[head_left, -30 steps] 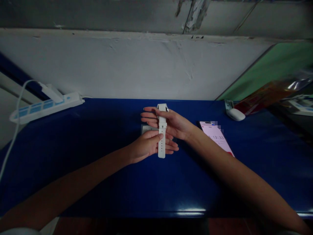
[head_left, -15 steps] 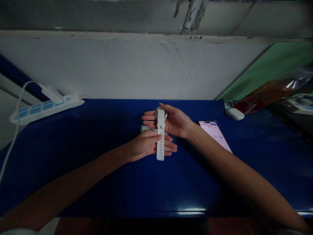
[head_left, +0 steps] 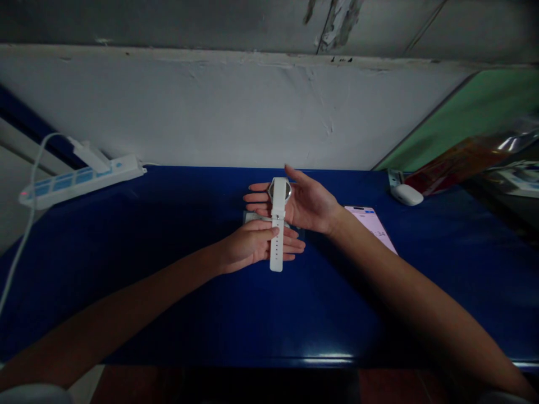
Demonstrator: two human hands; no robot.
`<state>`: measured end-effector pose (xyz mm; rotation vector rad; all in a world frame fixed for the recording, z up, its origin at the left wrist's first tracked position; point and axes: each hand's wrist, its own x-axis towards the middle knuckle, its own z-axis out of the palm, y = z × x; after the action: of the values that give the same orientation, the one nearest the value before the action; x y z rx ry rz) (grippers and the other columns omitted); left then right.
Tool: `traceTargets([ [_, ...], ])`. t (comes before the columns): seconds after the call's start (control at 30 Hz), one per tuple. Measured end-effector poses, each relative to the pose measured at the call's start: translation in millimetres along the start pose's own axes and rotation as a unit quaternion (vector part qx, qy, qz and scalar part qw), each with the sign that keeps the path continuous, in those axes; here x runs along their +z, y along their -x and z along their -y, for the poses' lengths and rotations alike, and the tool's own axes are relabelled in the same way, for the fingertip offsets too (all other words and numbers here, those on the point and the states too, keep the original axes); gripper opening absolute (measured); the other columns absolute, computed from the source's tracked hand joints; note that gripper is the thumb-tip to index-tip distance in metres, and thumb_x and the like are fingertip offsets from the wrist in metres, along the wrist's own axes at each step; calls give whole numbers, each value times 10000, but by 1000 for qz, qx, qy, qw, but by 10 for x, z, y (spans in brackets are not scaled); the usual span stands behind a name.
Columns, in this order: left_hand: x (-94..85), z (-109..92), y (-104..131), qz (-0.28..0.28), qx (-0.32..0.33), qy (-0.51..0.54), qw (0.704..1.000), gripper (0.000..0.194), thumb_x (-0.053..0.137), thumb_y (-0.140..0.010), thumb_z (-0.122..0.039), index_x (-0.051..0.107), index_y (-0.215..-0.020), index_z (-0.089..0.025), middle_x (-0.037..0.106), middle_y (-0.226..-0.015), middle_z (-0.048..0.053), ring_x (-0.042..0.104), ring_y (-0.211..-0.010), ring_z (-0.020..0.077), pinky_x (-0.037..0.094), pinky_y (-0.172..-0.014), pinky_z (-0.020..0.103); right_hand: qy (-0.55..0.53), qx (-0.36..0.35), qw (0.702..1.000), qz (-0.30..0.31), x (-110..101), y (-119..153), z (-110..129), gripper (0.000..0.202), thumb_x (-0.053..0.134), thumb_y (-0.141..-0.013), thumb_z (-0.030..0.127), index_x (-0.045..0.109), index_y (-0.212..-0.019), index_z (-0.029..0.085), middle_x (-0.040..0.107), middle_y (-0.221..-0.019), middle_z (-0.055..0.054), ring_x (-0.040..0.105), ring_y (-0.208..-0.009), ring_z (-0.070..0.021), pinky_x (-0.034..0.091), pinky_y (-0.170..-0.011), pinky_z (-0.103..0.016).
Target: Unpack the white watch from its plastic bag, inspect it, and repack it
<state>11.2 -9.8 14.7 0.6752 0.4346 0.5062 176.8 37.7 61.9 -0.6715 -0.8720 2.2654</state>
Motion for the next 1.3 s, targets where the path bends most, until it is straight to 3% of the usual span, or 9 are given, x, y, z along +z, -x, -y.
traceTargets([
  [0.27,-17,-66,-10,-19,12,-22,999,223,572,-964,-224,691,-1011,-42,726,-1057,211,710,-1012,274,464,-1009,462,-7,-22,999,-31,21,20,8,545,214,-978,427,598,-1181,99,745,-1067,-156,707,-1002,-246,450,-1031,-469],
  [0.43,2,-72,-1,-30,15,-37,999,252,611,-952,-278,702,-978,-44,734,-1022,203,718,-978,268,485,-979,449,-9,-42,998,-47,46,24,30,540,182,-997,353,650,-1089,99,765,-929,-108,722,-902,-204,495,-994,-401],
  [0.53,1,-82,-1,-42,21,-55,997,292,648,-931,-341,709,-949,-57,744,-988,191,722,-956,265,496,-958,437,-4,-70,995,-69,37,41,72,427,302,-1017,348,678,-990,149,763,-826,-58,726,-826,-169,542,-929,-347],
  [0.73,-29,-190,28,3,23,34,999,726,442,-904,-714,717,-930,-43,742,-999,212,694,-1036,313,449,-1012,462,-4,-184,971,-150,-49,43,192,282,586,-956,416,609,-749,225,722,-673,8,719,-703,-125,583,-720,-225],
  [0.87,-16,-228,40,-11,47,73,996,759,366,-930,-696,684,-1094,-27,724,-1076,222,653,-1132,327,369,-1085,471,49,-249,950,-180,-37,26,166,287,621,-923,487,599,-797,231,742,-700,16,705,-667,-108,569,-695,-212],
  [1.0,10,-188,14,-22,35,39,998,629,486,-934,-613,646,-1145,-43,685,-1178,234,627,-1175,338,355,-1097,479,159,-254,940,-163,48,31,55,331,626,-898,534,663,-893,205,766,-784,-27,702,-705,-138,552,-683,-258],
  [1.1,21,-129,-6,-33,70,1,997,398,655,-903,-427,651,-1094,-77,707,-1138,203,650,-1139,314,388,-1077,469,275,-269,911,-149,97,38,-22,363,627,-884,546,714,-850,196,765,-822,-56,702,-830,-182,540,-739,-296],
  [1.2,28,-74,-9,-48,101,-26,993,306,746,-850,-294,661,-1059,-89,733,-1048,165,685,-1060,289,436,-1033,457,408,-316,843,-150,99,39,-76,285,655,-877,475,752,-820,213,757,-986,-64,663,-1011,-210,511,-817,-305],
  [1.3,34,-40,1,-47,95,-46,993,268,759,-844,-273,671,-1013,-84,734,-997,151,707,-993,275,473,-987,450,480,-327,802,-139,65,30,-114,258,646,-892,436,766,-817,220,746,-942,-40,661,-925,-184,491,-762,-279],
])
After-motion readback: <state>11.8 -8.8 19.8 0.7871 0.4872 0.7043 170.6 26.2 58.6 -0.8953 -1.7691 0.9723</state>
